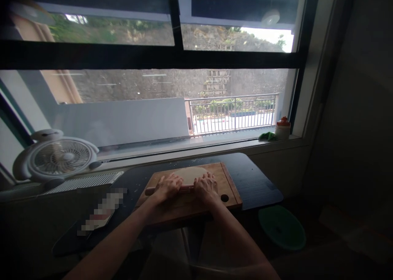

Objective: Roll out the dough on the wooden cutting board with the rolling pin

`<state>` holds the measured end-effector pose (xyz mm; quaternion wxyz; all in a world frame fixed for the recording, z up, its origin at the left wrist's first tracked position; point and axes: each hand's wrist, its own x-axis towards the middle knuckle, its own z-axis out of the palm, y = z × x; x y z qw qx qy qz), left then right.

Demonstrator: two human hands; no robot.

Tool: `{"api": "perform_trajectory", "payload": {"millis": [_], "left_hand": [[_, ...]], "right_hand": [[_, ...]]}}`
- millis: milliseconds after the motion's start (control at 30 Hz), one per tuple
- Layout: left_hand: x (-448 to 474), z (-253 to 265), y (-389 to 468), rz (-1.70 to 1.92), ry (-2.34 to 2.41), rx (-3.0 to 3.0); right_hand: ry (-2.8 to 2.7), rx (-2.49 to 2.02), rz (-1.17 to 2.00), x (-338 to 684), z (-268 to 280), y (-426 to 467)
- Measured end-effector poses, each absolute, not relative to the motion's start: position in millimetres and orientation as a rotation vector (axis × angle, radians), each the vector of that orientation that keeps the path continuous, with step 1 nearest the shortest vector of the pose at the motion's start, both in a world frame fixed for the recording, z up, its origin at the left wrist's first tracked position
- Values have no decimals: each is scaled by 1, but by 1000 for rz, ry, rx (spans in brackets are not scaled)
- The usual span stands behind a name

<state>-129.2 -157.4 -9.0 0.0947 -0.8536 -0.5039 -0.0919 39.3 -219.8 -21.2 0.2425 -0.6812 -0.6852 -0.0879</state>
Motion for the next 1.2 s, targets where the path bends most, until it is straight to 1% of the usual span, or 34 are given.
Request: {"api": "perform_trajectory", "payload": {"millis": [167,333,433,633,733,833,1033,1100,1200], "left_hand": [[-147,-17,-192,-306,-1441,-2578],[-165,-19,-224,-265,-1372,-2669],[-162,-16,-218,-249,-1385,-2669],[-133,-11,-166,-236,-1519,-2575],[-128,-10,-154,-229,-1530,-2569],[-135,-13,-168,-255,-1480,-2582],[-160,-20,-224,-288,-1371,-2634],[-163,-19,-230,-278,-1358,-2641],[-159,-17,-218,-249,-1362,-2632]], "right_hand": [[-1907,-1785,-246,36,-35,-258],[-1962,-1648,-284,33,-50,-295],[-1952,-1680,-269,33,-49,-288],[-1861,-1775,-272,37,-34,-233],[-1843,-1787,-278,38,-31,-222],[-1855,-1774,-273,36,-37,-237],[-1890,-1640,-321,29,-55,-296],[-1906,-1621,-322,29,-55,-303],[-1902,-1681,-284,30,-50,-290]]}}
